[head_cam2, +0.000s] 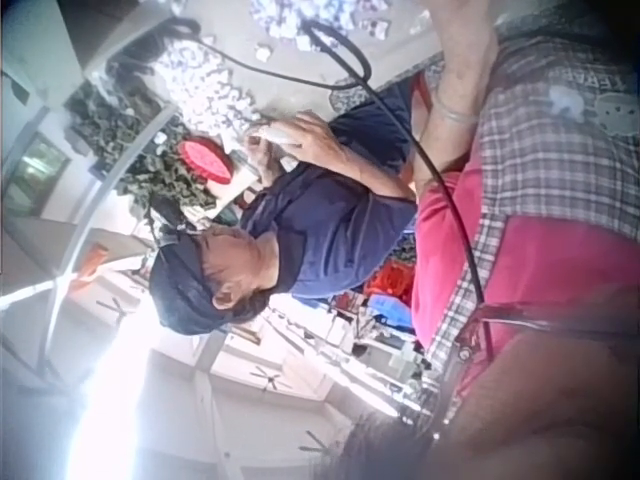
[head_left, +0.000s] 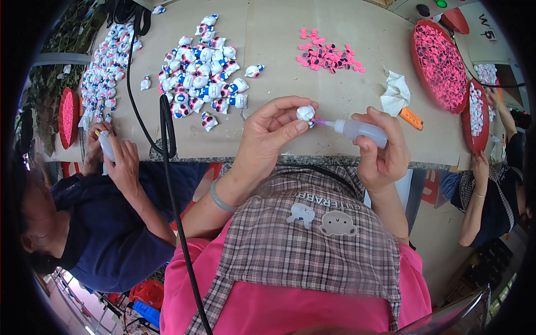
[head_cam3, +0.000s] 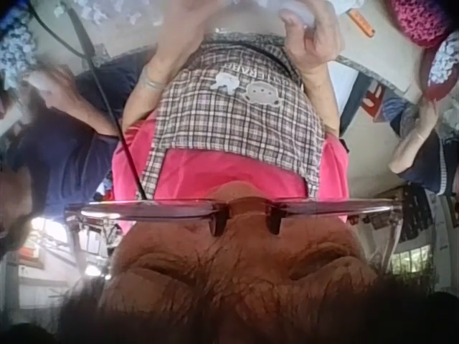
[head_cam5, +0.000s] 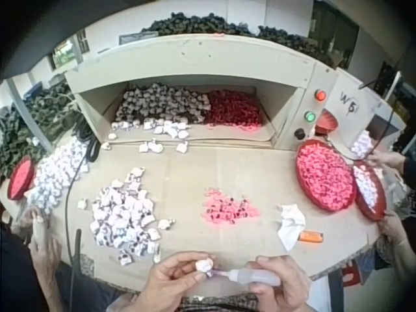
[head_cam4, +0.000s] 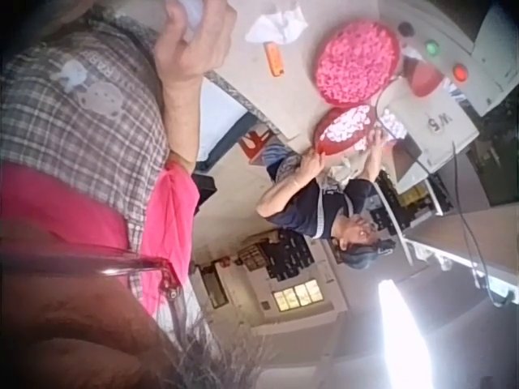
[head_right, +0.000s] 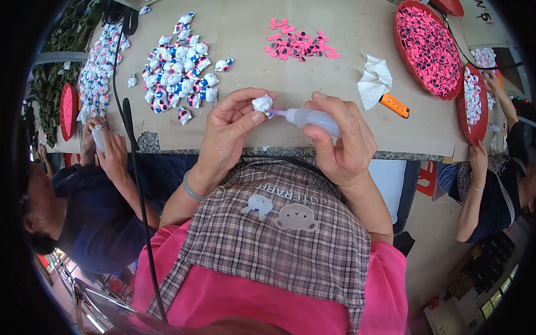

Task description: The person retrieves figurine bodies from a machine dispenser, applies glue to each figurine using a squeeze bottle, and attaches small accessory pieces onto the figurines by hand.

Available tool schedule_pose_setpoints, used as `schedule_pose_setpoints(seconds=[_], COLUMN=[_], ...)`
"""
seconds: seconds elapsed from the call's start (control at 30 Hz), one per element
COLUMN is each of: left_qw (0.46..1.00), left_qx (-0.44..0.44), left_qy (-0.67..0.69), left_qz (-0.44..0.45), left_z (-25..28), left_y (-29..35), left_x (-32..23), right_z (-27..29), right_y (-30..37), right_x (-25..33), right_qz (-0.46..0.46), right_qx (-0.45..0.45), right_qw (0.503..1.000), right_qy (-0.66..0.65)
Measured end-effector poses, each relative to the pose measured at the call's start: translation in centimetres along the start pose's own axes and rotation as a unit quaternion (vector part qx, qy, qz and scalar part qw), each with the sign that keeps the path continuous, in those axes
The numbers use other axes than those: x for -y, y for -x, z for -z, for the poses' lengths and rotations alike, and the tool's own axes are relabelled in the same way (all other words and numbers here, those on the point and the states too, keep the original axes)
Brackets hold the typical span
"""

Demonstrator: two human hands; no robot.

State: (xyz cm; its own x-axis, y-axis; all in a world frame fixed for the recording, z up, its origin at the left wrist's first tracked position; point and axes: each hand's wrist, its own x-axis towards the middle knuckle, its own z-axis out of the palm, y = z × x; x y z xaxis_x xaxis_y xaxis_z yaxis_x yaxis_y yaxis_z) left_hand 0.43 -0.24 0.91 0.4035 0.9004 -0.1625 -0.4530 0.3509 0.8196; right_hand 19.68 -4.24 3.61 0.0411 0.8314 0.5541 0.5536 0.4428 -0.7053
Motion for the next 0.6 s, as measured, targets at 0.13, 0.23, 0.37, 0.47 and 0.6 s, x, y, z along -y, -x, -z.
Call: schedule_pose_setpoints(seconds=[0.13,0.23,0.37,0.47,0.6], left_qw=[1.000,0.999,0.997,0.995,0.993], left_qx=[0.004,0.009,0.018,0.028,0.031], left_qy=[0.013,0.036,0.074,0.088,0.099], left_qz=[0.019,0.032,0.034,0.048,0.059], left_z=[-0.06,-0.02,0.16,0.14,0.13], left_y=[0.01,0.07,0.09,0.12,0.14], left_x=[0.15,0.23,0.56,0.32,0.21], right_z=[-0.27,-0.33,-0.32,-0.20,-0.11], right_y=[0.03,0.28,0.42,0.47,0.56], right_x=[-0.14,-0.27,-0.50,-0.60,-0.48], right_qz=[0.001,-0.002,0.005,-0.003,-0.001], right_qx=[-0.008,-0.012,-0.025,-0.029,-0.019], right_qw=[1.000,1.000,1.000,1.000,1.000], right_qy=[-0.010,-0.007,-0.003,-0.008,-0.006])
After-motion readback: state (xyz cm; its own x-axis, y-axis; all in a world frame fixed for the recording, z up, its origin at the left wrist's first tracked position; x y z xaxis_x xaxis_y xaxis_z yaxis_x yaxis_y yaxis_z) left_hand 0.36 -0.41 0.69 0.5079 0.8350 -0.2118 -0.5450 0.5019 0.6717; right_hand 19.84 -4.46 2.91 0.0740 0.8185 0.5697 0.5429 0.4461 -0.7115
